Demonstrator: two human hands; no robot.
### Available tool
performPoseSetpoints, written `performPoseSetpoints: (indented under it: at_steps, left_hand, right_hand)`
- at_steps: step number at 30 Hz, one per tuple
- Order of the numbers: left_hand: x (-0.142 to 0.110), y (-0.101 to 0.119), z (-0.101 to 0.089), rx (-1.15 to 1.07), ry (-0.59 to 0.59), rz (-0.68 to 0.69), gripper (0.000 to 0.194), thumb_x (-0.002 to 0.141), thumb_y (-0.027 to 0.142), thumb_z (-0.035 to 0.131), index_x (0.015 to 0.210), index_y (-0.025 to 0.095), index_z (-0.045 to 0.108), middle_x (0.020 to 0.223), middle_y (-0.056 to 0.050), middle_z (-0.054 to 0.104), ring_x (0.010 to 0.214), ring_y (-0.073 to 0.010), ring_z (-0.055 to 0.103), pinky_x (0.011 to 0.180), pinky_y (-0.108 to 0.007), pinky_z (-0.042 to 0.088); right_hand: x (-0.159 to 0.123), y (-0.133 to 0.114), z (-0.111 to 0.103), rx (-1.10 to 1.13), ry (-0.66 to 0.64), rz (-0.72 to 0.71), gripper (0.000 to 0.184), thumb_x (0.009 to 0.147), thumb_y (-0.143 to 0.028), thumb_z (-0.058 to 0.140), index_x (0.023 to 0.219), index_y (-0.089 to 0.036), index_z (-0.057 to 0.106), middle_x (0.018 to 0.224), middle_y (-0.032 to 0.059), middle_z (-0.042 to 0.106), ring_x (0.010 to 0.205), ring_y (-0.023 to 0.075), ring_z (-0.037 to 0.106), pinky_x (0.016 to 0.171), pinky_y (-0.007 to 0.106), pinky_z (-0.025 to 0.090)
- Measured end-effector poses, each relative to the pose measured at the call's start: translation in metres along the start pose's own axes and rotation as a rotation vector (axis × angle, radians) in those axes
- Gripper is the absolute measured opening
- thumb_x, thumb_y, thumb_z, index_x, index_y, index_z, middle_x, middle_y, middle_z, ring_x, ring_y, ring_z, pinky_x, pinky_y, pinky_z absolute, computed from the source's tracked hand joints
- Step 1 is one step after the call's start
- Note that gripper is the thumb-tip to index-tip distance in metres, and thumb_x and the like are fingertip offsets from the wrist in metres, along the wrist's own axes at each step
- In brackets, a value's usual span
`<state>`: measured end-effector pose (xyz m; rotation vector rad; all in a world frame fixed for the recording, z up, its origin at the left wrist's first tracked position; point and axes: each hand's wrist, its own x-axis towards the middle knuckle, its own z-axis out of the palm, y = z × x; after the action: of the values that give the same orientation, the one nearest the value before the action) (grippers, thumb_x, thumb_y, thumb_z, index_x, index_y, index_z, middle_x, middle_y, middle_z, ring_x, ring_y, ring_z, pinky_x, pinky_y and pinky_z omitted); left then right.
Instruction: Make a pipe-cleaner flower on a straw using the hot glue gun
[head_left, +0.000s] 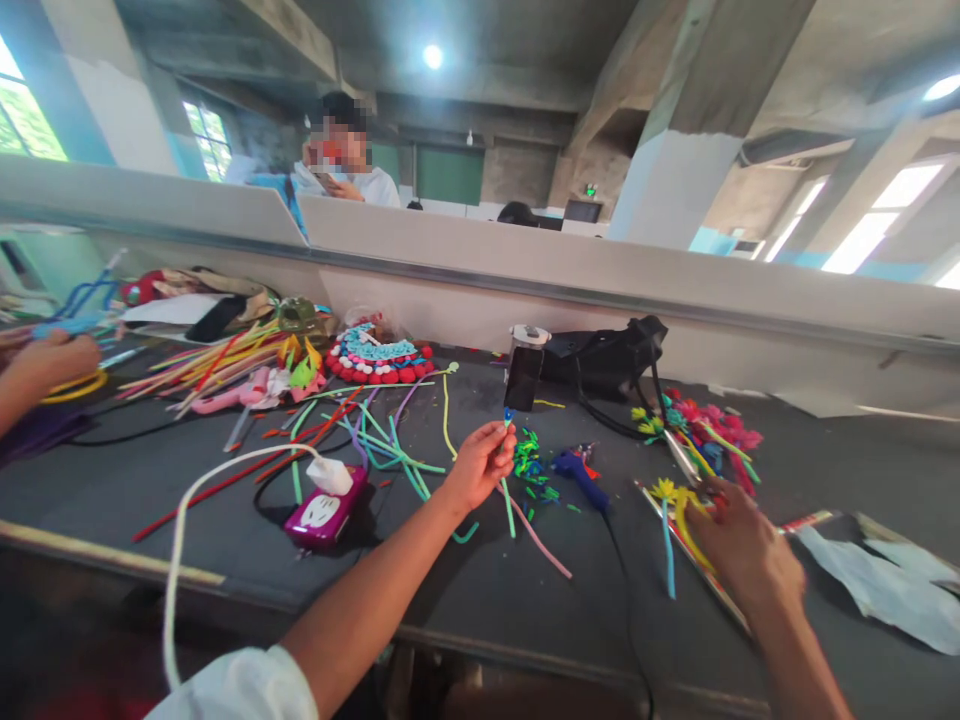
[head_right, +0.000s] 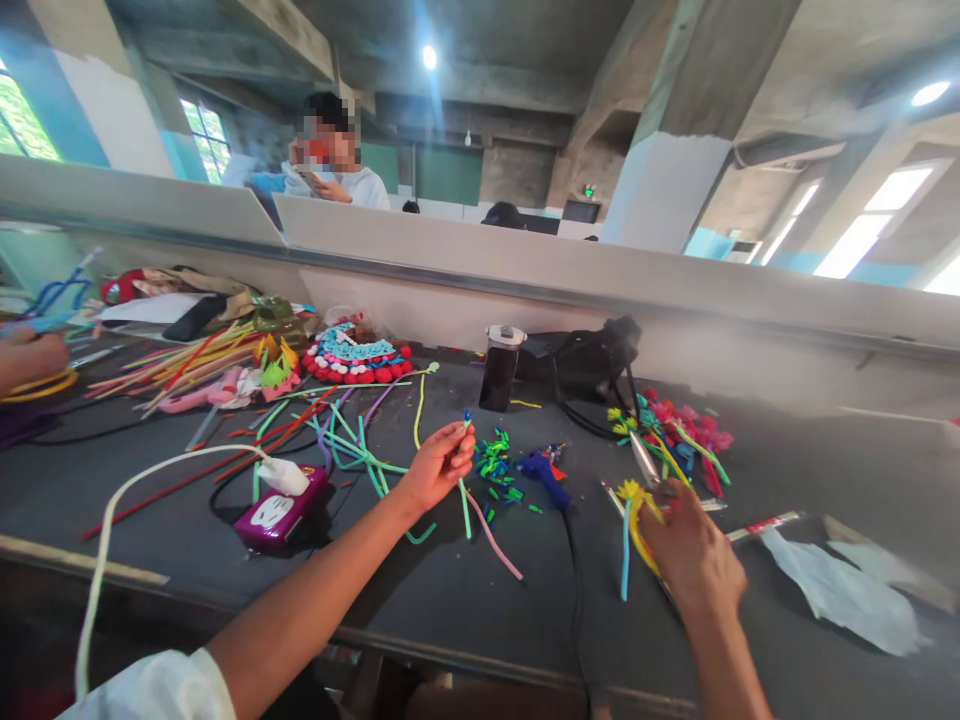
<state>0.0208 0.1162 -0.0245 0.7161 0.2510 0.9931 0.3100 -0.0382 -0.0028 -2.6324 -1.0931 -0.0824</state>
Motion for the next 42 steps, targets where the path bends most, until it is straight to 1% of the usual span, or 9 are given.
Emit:
performPoseSetpoints:
  at_steps: [6, 12, 17, 21, 25, 31, 36, 39, 42]
  left_hand:
    - [0.001, 0.002, -0.001, 0.017, 0.001, -0.021, 0.021, 0.075, 0.024, 0.074, 0.087, 0.011, 0.063, 0.058, 0.005, 0.046, 0.041, -0.0008, 0.027, 0.036, -0.013, 0.014]
    - [0.001, 0.002, -0.001, 0.040, 0.001, 0.001, 0.022, 0.076, 0.026, 0.074, 0.088, 0.013, 0.061, 0.060, 0.005, 0.046, 0.040, -0.0006, 0.026, 0.036, -0.014, 0.013]
    - [0.002, 0.002, -0.001, 0.027, 0.006, -0.001, 0.023, 0.075, 0.025, 0.075, 0.090, 0.013, 0.062, 0.063, 0.005, 0.047, 0.041, -0.0004, 0.029, 0.037, -0.013, 0.016]
    - [0.001, 0.001, 0.000, 0.032, 0.008, 0.003, 0.022, 0.075, 0.025, 0.075, 0.089, 0.013, 0.062, 0.064, 0.004, 0.048, 0.042, -0.0003, 0.030, 0.038, -0.014, 0.017]
    - [0.000, 0.002, 0.001, 0.030, 0.021, 0.013, 0.024, 0.073, 0.025, 0.077, 0.087, 0.012, 0.062, 0.065, 0.004, 0.050, 0.043, -0.0002, 0.032, 0.038, -0.014, 0.020]
    - [-0.002, 0.003, 0.001, -0.004, 0.032, -0.027, 0.024, 0.075, 0.027, 0.075, 0.087, 0.012, 0.062, 0.065, 0.003, 0.049, 0.045, -0.0013, 0.034, 0.038, -0.014, 0.021]
    - [-0.003, 0.006, 0.002, -0.060, 0.035, -0.053, 0.021, 0.077, 0.025, 0.073, 0.088, 0.012, 0.061, 0.061, 0.006, 0.041, 0.044, -0.0009, 0.029, 0.037, -0.013, 0.018]
    - [-0.002, 0.008, 0.001, -0.053, 0.044, -0.017, 0.022, 0.076, 0.025, 0.074, 0.087, 0.013, 0.059, 0.063, 0.006, 0.042, 0.045, -0.0007, 0.031, 0.037, -0.012, 0.019]
    - [-0.001, 0.008, 0.000, -0.032, 0.061, 0.003, 0.025, 0.074, 0.026, 0.076, 0.088, 0.014, 0.059, 0.068, 0.004, 0.049, 0.046, -0.0017, 0.037, 0.036, -0.013, 0.020]
  right_hand:
    - [0.010, 0.052, 0.012, -0.077, -0.136, 0.158, 0.058, 0.084, -0.053, 0.039, 0.133, -0.024, 0.054, 0.109, 0.0180, 0.069, 0.104, 0.0370, 0.065, 0.075, 0.046, 0.051]
    - [0.011, 0.058, 0.021, -0.148, -0.212, 0.142, 0.050, 0.084, -0.051, 0.040, 0.120, -0.024, 0.062, 0.107, 0.0173, 0.069, 0.102, 0.0373, 0.065, 0.073, 0.044, 0.051]
    - [-0.003, 0.035, 0.015, -0.121, 0.060, -0.054, 0.052, 0.088, -0.052, 0.040, 0.122, -0.020, 0.061, 0.109, 0.0199, 0.067, 0.103, 0.0371, 0.063, 0.079, 0.044, 0.048]
    - [-0.008, -0.014, 0.038, 0.268, -0.095, -0.307, 0.049, 0.090, -0.048, 0.042, 0.128, -0.019, 0.054, 0.104, 0.0081, 0.070, 0.091, 0.0221, 0.067, 0.080, 0.032, 0.050]
    - [-0.004, -0.073, 0.061, 0.093, -0.130, -0.459, 0.062, 0.084, -0.047, 0.056, 0.135, -0.013, 0.048, 0.112, 0.0148, 0.066, 0.108, 0.0269, 0.061, 0.088, 0.035, 0.045]
    - [0.013, -0.105, 0.060, -0.009, -0.303, -0.417, 0.038, 0.081, -0.036, 0.056, 0.114, -0.018, 0.063, 0.102, 0.0133, 0.070, 0.095, 0.0278, 0.067, 0.071, 0.032, 0.046]
    - [0.018, -0.098, 0.055, 0.066, -0.195, -0.263, 0.046, 0.083, -0.043, 0.045, 0.114, -0.014, 0.063, 0.091, 0.0154, 0.071, 0.086, 0.0293, 0.068, 0.067, 0.034, 0.047]
    - [0.019, -0.095, 0.049, 0.380, 0.019, -0.175, 0.053, 0.079, -0.043, 0.050, 0.119, -0.010, 0.059, 0.084, 0.0131, 0.069, 0.072, 0.0259, 0.066, 0.064, 0.034, 0.047]
    - [0.014, -0.095, 0.043, 0.930, 0.041, -0.217, 0.049, 0.075, -0.047, 0.058, 0.108, -0.011, 0.063, 0.082, 0.0089, 0.068, 0.058, 0.0178, 0.059, 0.054, 0.030, 0.047]
